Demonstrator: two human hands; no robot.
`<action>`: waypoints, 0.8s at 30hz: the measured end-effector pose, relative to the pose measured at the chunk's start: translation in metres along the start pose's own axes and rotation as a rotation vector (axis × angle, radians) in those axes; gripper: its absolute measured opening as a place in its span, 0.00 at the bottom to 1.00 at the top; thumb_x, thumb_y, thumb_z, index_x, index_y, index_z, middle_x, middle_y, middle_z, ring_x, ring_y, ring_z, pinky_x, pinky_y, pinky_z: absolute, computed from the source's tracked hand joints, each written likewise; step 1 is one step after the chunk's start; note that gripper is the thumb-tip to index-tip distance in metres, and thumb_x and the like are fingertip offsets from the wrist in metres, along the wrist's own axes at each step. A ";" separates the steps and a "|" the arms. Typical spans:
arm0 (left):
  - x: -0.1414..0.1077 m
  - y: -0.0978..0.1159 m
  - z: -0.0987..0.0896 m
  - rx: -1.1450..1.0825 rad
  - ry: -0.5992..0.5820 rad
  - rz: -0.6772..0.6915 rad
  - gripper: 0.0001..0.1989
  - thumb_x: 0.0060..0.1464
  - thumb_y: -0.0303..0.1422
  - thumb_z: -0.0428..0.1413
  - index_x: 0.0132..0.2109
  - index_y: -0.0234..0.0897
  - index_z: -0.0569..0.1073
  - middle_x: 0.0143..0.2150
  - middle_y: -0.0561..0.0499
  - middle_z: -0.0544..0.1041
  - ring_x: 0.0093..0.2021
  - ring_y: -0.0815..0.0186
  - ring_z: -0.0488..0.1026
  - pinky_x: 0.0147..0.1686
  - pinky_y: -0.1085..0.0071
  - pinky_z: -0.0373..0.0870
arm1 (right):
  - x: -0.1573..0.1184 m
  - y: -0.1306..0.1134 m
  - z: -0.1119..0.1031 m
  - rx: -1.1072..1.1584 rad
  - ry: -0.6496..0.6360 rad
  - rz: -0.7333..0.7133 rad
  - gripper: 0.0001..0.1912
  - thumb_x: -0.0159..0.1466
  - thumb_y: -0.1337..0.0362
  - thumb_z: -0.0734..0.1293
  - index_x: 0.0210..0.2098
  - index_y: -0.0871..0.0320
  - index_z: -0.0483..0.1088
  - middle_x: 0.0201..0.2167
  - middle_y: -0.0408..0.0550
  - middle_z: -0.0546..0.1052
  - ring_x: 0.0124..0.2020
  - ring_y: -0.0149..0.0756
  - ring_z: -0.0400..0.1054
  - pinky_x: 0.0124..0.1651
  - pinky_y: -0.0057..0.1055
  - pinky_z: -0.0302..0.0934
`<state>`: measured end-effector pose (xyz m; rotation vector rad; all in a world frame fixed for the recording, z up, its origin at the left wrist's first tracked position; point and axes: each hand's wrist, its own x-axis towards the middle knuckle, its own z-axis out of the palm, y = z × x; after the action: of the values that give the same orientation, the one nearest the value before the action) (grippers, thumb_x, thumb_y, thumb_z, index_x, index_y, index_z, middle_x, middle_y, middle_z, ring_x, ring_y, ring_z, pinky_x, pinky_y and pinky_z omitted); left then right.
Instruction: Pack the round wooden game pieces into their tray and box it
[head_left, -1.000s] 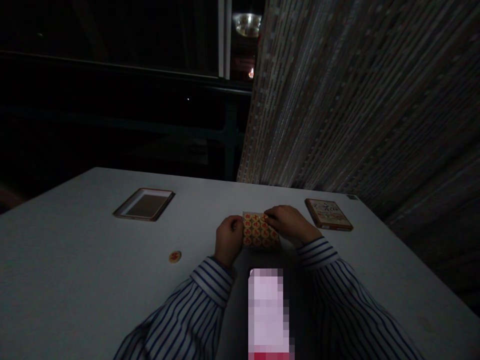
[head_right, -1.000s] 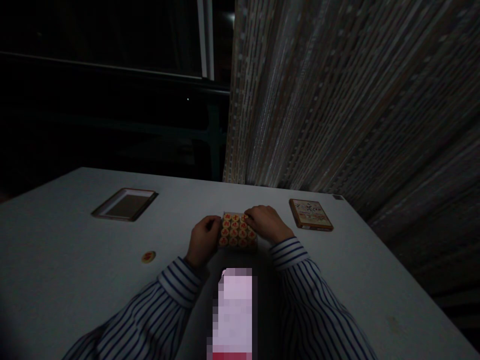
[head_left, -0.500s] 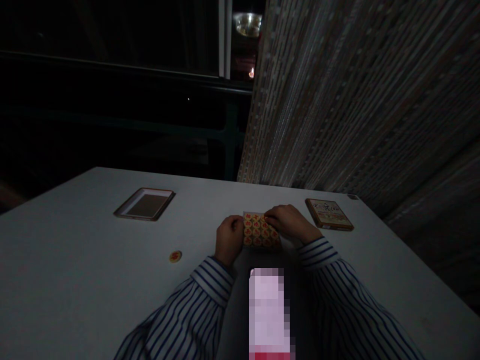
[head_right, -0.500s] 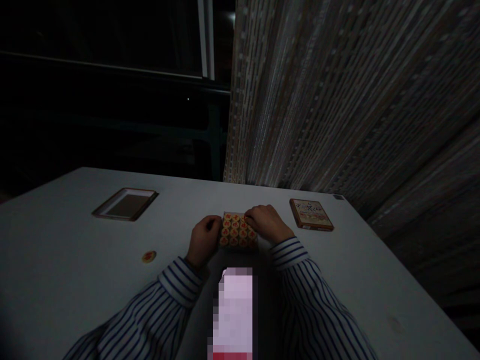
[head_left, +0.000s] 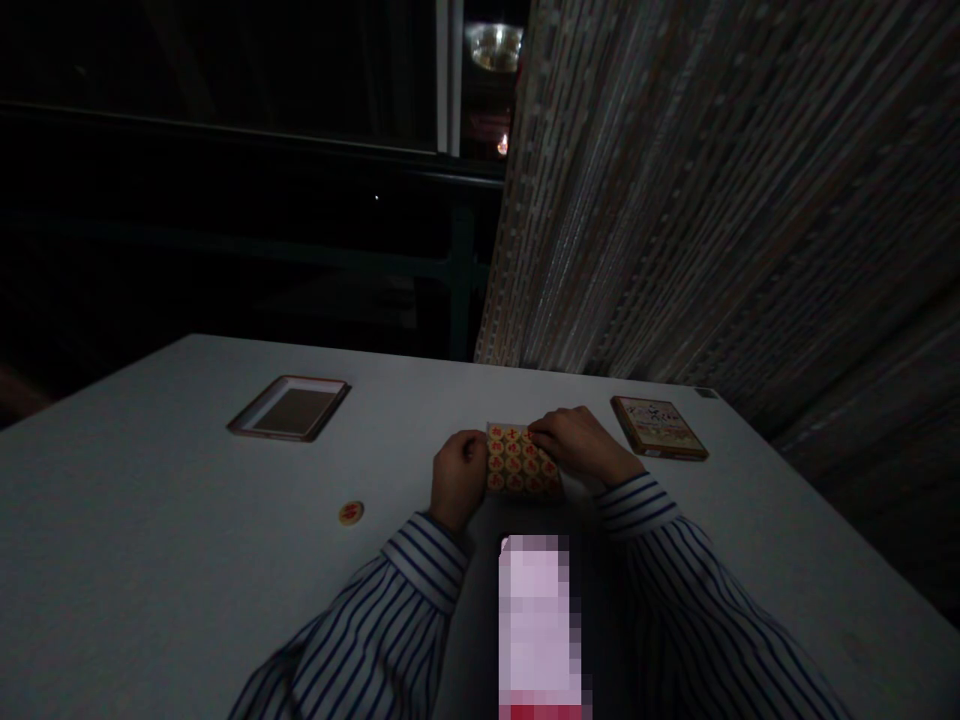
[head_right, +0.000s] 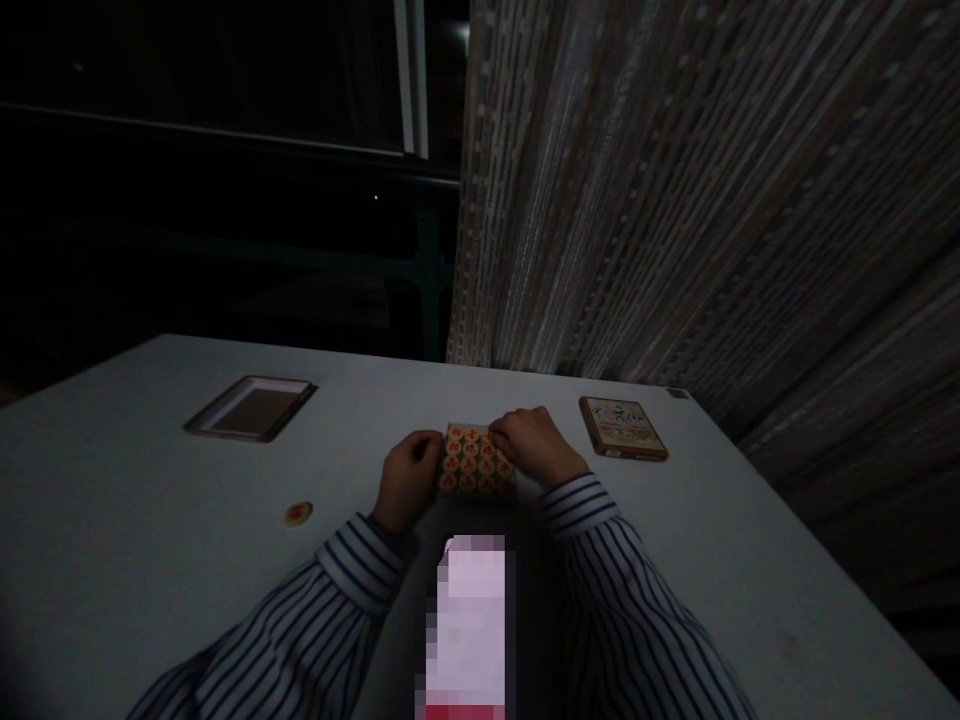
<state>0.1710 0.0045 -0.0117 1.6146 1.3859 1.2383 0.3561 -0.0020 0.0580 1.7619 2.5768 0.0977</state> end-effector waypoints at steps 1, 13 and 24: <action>0.000 0.000 0.000 -0.002 -0.001 -0.001 0.12 0.51 0.35 0.48 0.35 0.35 0.74 0.35 0.46 0.77 0.36 0.62 0.72 0.37 0.67 0.67 | 0.000 0.000 0.000 -0.003 -0.001 -0.002 0.15 0.64 0.60 0.56 0.36 0.57 0.73 0.35 0.50 0.77 0.38 0.38 0.69 0.37 0.30 0.50; -0.001 0.001 0.000 -0.011 -0.006 -0.028 0.12 0.51 0.35 0.48 0.35 0.34 0.74 0.34 0.47 0.77 0.35 0.64 0.72 0.35 0.69 0.67 | 0.000 -0.001 0.000 -0.014 -0.022 0.002 0.15 0.64 0.61 0.55 0.38 0.56 0.72 0.37 0.50 0.77 0.40 0.38 0.68 0.38 0.30 0.50; 0.000 -0.001 0.000 0.009 -0.008 -0.013 0.12 0.52 0.35 0.48 0.35 0.35 0.74 0.34 0.47 0.77 0.35 0.64 0.73 0.36 0.69 0.67 | 0.000 0.000 0.000 0.010 -0.008 0.023 0.16 0.65 0.60 0.55 0.42 0.56 0.72 0.39 0.51 0.76 0.41 0.38 0.68 0.41 0.30 0.51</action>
<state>0.1709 0.0048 -0.0129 1.6120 1.3972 1.2187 0.3561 -0.0024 0.0585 1.7916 2.5565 0.0785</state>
